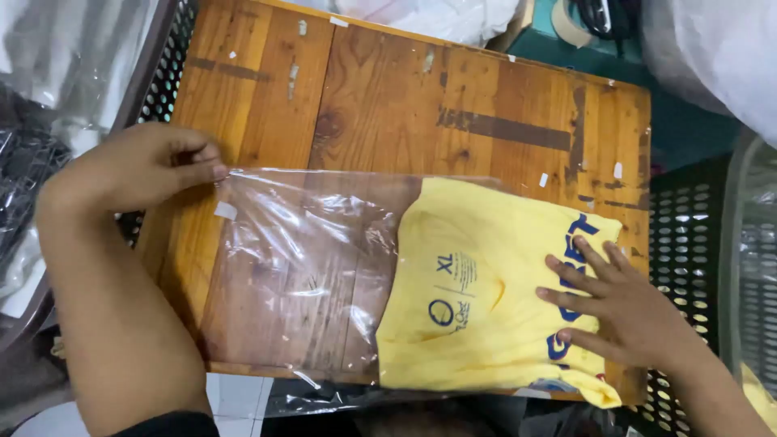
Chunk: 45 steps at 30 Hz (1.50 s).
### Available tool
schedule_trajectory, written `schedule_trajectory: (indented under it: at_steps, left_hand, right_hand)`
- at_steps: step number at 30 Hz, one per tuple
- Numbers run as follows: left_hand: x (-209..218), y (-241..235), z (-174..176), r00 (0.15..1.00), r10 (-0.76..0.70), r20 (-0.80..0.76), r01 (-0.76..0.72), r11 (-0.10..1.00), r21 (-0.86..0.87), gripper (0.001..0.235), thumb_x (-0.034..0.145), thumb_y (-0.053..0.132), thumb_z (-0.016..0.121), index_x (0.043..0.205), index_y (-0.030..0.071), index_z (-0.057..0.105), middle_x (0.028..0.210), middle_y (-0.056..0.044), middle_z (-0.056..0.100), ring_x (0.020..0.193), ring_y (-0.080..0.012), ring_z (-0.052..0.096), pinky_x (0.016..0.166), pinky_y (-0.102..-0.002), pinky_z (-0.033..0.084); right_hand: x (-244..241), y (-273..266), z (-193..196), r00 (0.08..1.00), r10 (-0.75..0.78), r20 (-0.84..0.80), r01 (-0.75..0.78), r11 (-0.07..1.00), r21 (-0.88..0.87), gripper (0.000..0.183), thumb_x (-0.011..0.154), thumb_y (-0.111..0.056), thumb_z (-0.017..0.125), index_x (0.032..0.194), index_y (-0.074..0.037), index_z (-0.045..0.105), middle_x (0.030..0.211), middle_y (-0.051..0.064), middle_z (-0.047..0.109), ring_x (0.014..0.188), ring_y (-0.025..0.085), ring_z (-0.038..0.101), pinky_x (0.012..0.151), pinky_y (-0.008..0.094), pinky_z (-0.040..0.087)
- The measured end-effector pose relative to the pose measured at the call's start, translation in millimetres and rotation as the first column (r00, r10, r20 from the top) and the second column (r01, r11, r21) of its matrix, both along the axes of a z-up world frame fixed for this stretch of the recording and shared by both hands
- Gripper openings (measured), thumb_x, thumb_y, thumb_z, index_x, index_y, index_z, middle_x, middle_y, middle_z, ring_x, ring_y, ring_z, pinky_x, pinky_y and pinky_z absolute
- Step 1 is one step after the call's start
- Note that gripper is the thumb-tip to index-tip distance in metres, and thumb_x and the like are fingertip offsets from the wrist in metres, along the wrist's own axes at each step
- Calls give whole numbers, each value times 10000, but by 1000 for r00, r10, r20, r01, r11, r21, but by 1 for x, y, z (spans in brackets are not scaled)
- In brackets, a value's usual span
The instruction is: Folding a yellow t-shirt, placing it into a plastic bag, and using a tagging gun to attach a label.
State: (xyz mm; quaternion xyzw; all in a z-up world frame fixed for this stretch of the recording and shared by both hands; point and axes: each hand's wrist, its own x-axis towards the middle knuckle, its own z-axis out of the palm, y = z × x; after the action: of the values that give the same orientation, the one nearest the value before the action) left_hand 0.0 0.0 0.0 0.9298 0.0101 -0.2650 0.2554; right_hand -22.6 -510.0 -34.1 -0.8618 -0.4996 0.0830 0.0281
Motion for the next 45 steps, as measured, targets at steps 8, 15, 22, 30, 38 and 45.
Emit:
schedule_trajectory:
  at_steps: [8, 15, 22, 30, 38, 45]
  left_hand:
    - [-13, 56, -53, 963, 208, 173, -261, 884, 387, 279, 807, 359, 556, 871, 130, 701, 911, -91, 677, 876, -311, 601, 720, -371, 434]
    - [-49, 35, -52, 902, 112, 416, -355, 740, 571, 301, 863, 412, 524, 860, 140, 653, 817, -73, 665, 782, -289, 631, 599, -376, 479]
    - [-82, -119, 1, 679, -207, 705, 60, 972, 227, 382, 776, 387, 568, 1078, 159, 511, 1132, -105, 502, 1004, -293, 455, 823, -439, 361]
    - [-124, -125, -57, 531, -447, 720, 368, 887, 279, 637, 805, 548, 426, 1331, 213, 296, 1405, -101, 217, 1302, -251, 189, 1072, -436, 70]
    - [-102, -82, -36, 532, -605, 592, 417, 796, 439, 1135, 500, 699, 651, 1400, 232, 141, 1449, -178, -18, 1343, -276, -37, 1031, -354, 51]
    - [-29, -147, -17, 527, -237, 816, 420, 907, -8, 279, 766, 179, 556, 980, 1, 531, 972, -159, 543, 855, -304, 530, 702, -403, 452]
  right_hand:
    - [10, -43, 4, 983, -92, 162, 128, 965, -228, 618, 766, -585, 351, 1339, -393, 222, 1450, -37, 95, 1329, 302, -7, 994, 479, 51]
    - [14, -14, 1, 895, -440, -69, 445, 892, 76, 794, 737, -579, 286, 1365, -120, 129, 1443, 132, 55, 1333, 289, 39, 1026, 453, 90]
    - [54, 53, -1, 793, -598, 114, 586, 801, 122, 475, 888, -371, 246, 1231, -90, 415, 1102, 127, 476, 993, 287, 428, 806, 440, 342]
    - [73, 74, -2, 537, -844, -15, 844, 537, -3, 390, 817, -449, 364, 979, -149, 554, 654, 107, 589, 650, 303, 563, 487, 418, 400]
    - [95, 47, -17, 669, -735, -113, 724, 609, 325, 384, 834, -317, 499, 549, -72, 581, 362, 14, 327, 354, 149, 306, 417, 307, 203]
    - [122, 75, 2, 810, -576, 108, 552, 812, 190, 341, 813, -389, 486, 988, -133, 629, 808, 60, 561, 818, 247, 506, 719, 397, 369]
